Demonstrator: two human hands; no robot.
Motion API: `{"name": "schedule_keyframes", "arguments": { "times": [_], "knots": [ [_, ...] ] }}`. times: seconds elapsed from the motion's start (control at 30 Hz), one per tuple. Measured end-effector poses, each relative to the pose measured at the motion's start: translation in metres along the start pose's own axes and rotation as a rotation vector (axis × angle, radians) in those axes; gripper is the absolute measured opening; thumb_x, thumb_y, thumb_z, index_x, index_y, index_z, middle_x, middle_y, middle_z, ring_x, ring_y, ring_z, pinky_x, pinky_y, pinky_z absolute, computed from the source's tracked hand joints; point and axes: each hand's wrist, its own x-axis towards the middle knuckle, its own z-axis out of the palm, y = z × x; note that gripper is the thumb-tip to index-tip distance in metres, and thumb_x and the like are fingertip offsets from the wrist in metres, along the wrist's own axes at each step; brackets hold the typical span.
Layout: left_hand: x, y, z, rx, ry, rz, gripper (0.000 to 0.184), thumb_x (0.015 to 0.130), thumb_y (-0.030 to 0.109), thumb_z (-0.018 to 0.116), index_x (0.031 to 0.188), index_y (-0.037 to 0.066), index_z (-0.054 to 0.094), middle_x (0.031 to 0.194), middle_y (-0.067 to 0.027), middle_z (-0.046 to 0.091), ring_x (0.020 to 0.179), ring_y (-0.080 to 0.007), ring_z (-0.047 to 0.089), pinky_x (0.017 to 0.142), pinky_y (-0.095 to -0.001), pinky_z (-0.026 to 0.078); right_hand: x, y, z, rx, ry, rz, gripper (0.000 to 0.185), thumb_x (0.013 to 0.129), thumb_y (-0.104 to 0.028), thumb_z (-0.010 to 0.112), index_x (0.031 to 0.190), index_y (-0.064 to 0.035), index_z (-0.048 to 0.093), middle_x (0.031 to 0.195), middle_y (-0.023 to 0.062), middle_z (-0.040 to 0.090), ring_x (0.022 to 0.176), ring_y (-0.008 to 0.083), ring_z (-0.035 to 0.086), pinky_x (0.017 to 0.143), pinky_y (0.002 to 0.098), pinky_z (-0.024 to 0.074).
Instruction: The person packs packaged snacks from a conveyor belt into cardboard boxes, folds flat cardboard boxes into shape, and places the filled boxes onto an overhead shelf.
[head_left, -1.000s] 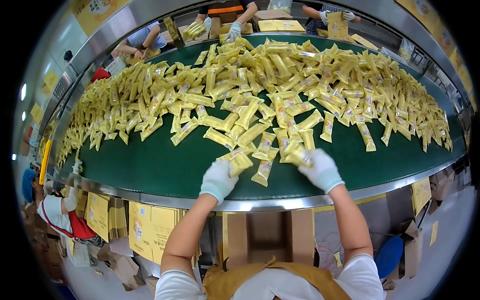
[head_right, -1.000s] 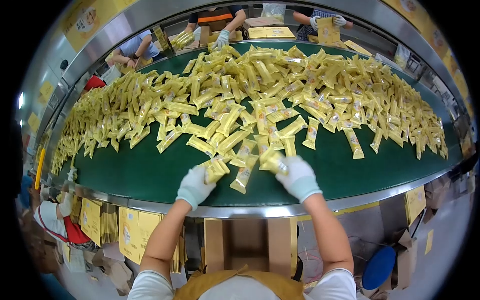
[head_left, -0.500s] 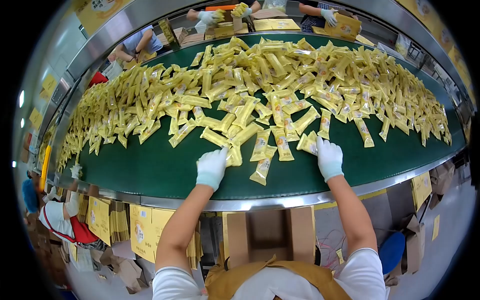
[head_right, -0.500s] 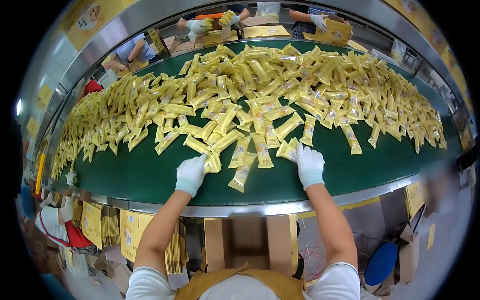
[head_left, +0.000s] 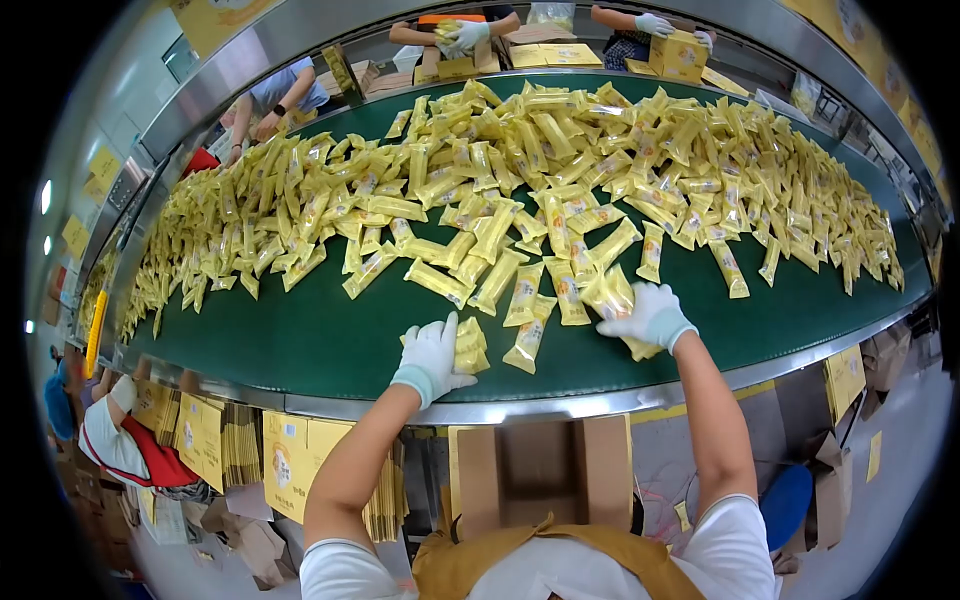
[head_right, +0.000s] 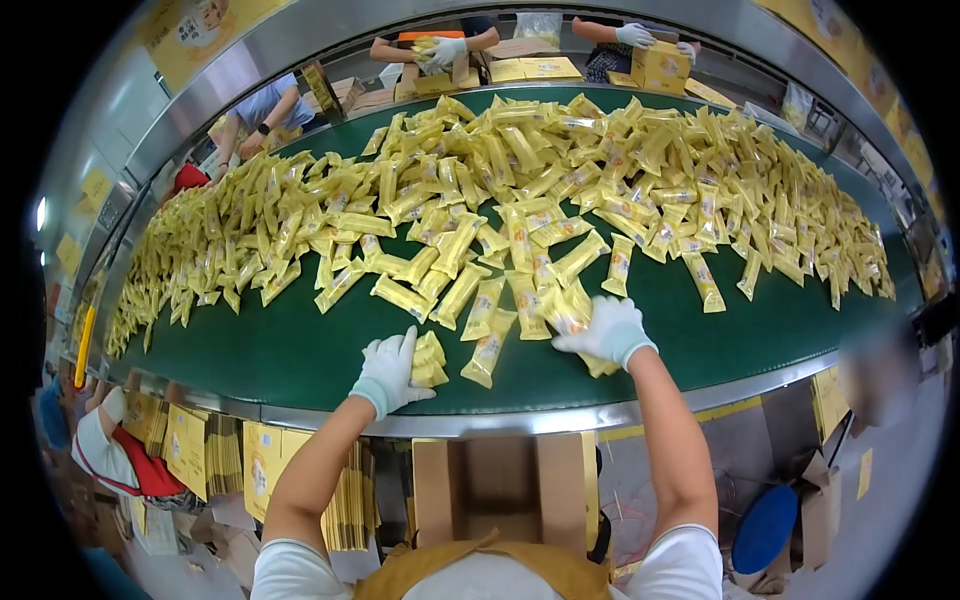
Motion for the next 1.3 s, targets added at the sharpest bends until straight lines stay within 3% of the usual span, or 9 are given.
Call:
{"name": "schedule_keyframes", "arguments": {
  "times": [0.13, 0.2, 0.27, 0.3, 0.4, 0.6, 0.9, 1.2, 1.3],
  "knots": [
    [-0.003, 0.002, -0.015, -0.295, 0.060, -0.111, 0.120, 0.064, 0.055, 0.088, 0.153, -0.002, 0.030, 0.131, -0.0214, 0.053, 0.121, -0.0380, 0.053, 0.107, -0.0441, 0.041, 0.037, -0.032, 0.011, 0.855, -0.032, -0.271, 0.102, 0.064, -0.070, 0.080, 0.120, 0.0124, 0.061, 0.116, 0.0281, 0.067, 0.109, 0.0338, 0.067, 0.099, 0.0358, 0.0495],
    [0.018, -0.018, 0.012, -0.786, 0.264, -0.077, 0.096, 0.073, 0.048, 0.085, 0.145, -0.002, 0.044, 0.124, -0.0175, 0.058, 0.116, -0.0281, 0.058, 0.098, -0.0378, 0.049, 0.064, -0.060, 0.039, 0.991, 0.007, -0.291, 0.101, 0.066, -0.067, 0.082, 0.124, 0.0135, 0.061, 0.115, 0.0268, 0.068, 0.108, 0.0328, 0.067, 0.098, 0.0343, 0.0496],
    [0.029, -0.013, -0.024, -1.518, 0.029, -0.014, 0.073, 0.083, 0.039, 0.079, 0.137, -0.003, 0.051, 0.114, -0.0100, 0.063, 0.103, -0.0174, 0.062, 0.089, -0.0323, 0.051, 0.067, -0.091, 0.034, 0.397, -0.125, -0.020, 0.113, 0.061, -0.076, 0.076, 0.138, 0.0038, 0.054, 0.134, 0.0296, 0.058, 0.125, 0.0383, 0.057, 0.107, 0.0366, 0.0439],
    [0.044, -0.018, -0.017, -1.672, 0.023, 0.028, 0.055, 0.090, 0.032, 0.074, 0.130, -0.001, 0.056, 0.106, -0.0053, 0.066, 0.094, -0.0118, 0.062, 0.084, -0.0284, 0.052, 0.055, -0.110, 0.035, 0.311, -0.057, 0.021, 0.113, 0.059, -0.077, 0.076, 0.138, 0.0019, 0.054, 0.133, 0.0286, 0.059, 0.126, 0.0401, 0.056, 0.106, 0.0393, 0.0440],
    [0.071, 0.004, -0.056, -1.779, -0.010, 0.003, 0.057, 0.089, 0.035, 0.075, 0.129, -0.001, 0.057, 0.105, -0.0066, 0.068, 0.095, -0.0114, 0.062, 0.083, -0.0275, 0.052, 0.044, -0.104, 0.043, 0.178, -0.036, -0.120, 0.109, 0.057, -0.075, 0.076, 0.134, -0.0010, 0.057, 0.131, 0.0256, 0.059, 0.125, 0.0416, 0.054, 0.105, 0.0438, 0.0443],
    [0.156, 0.010, -0.032, -0.957, -0.211, -0.070, 0.086, 0.077, 0.054, 0.081, 0.134, -0.006, 0.056, 0.119, -0.0155, 0.068, 0.103, -0.0212, 0.066, 0.091, -0.0324, 0.052, 0.015, -0.027, 0.030, -0.131, -0.112, -0.322, 0.099, 0.058, -0.066, 0.081, 0.132, -0.0059, 0.058, 0.127, 0.0224, 0.057, 0.119, 0.0394, 0.055, 0.104, 0.0448, 0.0446],
    [0.124, 0.047, -0.046, -0.474, -0.201, 0.062, 0.117, 0.060, 0.067, 0.084, 0.135, -0.015, 0.049, 0.136, -0.0328, 0.054, 0.128, -0.0401, 0.054, 0.110, -0.0398, 0.043, -0.024, 0.009, 0.058, -0.048, 0.250, -0.401, 0.087, 0.061, -0.050, 0.087, 0.129, -0.0071, 0.055, 0.130, 0.0214, 0.047, 0.120, 0.0405, 0.049, 0.103, 0.0468, 0.0423],
    [0.006, 0.006, -0.021, -0.184, 0.150, -0.090, 0.106, 0.055, 0.063, 0.087, 0.135, 0.001, 0.055, 0.147, -0.0238, 0.043, 0.130, -0.0401, 0.050, 0.109, -0.0430, 0.043, -0.033, -0.002, 0.057, -0.215, 0.174, -0.350, 0.102, 0.063, -0.057, 0.083, 0.144, -0.0110, 0.043, 0.134, 0.0210, 0.046, 0.118, 0.0372, 0.050, 0.101, 0.0448, 0.0408],
    [-0.004, 0.003, -0.009, -0.110, 0.116, -0.122, 0.122, 0.059, 0.067, 0.083, 0.152, 0.006, 0.035, 0.148, -0.0223, 0.042, 0.134, -0.0376, 0.046, 0.110, -0.0462, 0.039, -0.032, -0.001, 0.058, -0.236, 0.188, -0.342, 0.122, 0.064, -0.056, 0.084, 0.158, -0.0102, 0.020, 0.131, 0.0205, 0.049, 0.114, 0.0370, 0.053, 0.098, 0.0448, 0.0433]
  ]
}}
